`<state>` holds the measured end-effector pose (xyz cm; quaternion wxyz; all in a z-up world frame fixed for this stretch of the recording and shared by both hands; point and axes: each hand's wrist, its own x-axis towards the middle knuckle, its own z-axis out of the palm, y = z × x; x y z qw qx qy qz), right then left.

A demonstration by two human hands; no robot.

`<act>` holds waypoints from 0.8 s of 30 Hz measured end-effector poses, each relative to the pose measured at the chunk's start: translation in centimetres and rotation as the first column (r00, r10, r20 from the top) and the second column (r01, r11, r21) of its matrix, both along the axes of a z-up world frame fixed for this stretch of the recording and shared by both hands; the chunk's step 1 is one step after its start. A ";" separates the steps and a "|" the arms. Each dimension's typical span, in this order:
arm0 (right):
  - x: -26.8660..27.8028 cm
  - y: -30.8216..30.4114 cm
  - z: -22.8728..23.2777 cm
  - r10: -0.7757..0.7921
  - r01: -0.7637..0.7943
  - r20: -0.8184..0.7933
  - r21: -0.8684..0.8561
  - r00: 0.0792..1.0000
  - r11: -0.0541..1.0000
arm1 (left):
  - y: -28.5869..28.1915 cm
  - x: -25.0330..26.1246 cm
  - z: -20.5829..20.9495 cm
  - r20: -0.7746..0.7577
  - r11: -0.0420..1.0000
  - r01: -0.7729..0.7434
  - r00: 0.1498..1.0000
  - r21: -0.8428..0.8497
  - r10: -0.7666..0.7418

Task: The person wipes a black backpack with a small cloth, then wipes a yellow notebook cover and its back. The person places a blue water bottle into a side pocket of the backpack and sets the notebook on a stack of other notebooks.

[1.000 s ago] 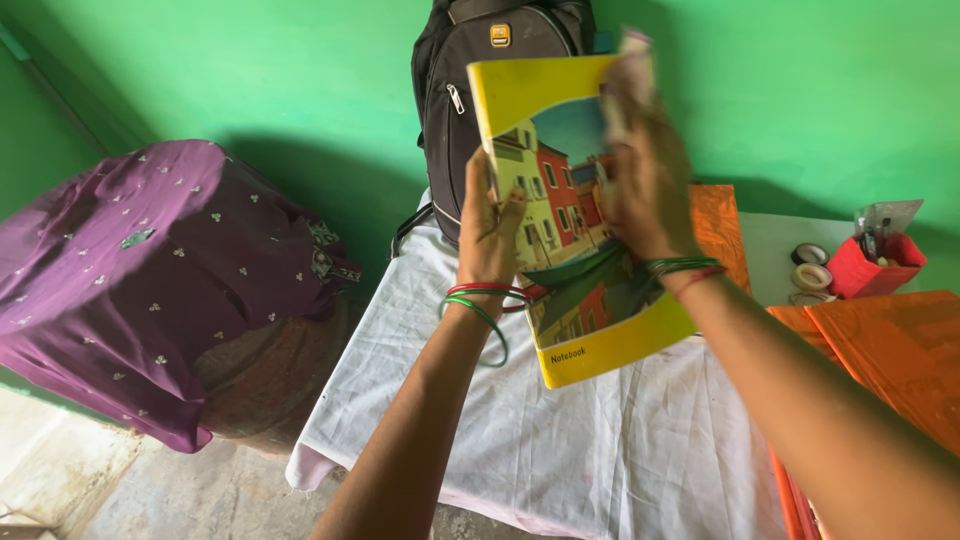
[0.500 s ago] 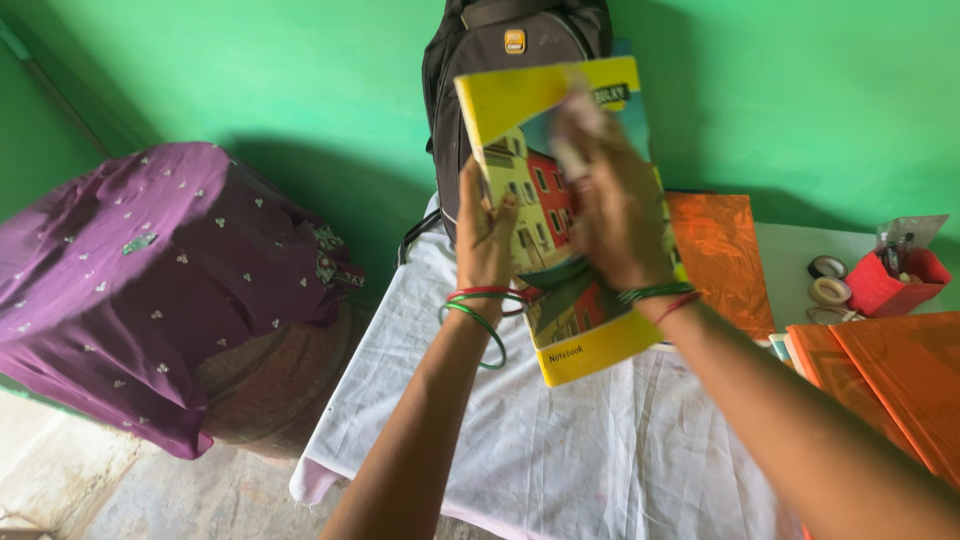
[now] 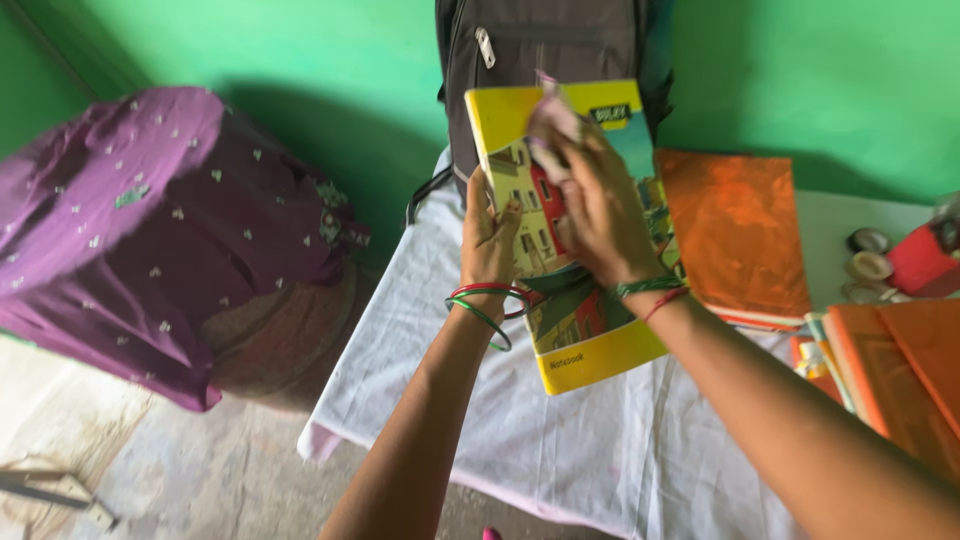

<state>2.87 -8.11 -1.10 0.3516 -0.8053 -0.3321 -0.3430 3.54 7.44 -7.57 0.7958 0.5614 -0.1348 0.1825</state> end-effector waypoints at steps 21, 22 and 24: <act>-2.3 1.5 -25.3 -0.106 0.004 -0.297 -0.325 0.949 0.946 | 8.3 1.9 -23.5 -0.249 0.418 -0.146 0.615 0.897 0.748; -2.5 2.1 -25.6 -0.069 -0.060 -0.343 -0.350 0.937 0.935 | 8.1 1.3 -23.3 -0.149 0.297 -0.128 0.641 0.946 0.752; -2.1 2.7 -25.7 -0.033 -0.064 -0.229 -0.403 0.973 0.913 | 8.1 0.1 -23.1 0.038 0.088 -0.144 0.694 0.986 0.719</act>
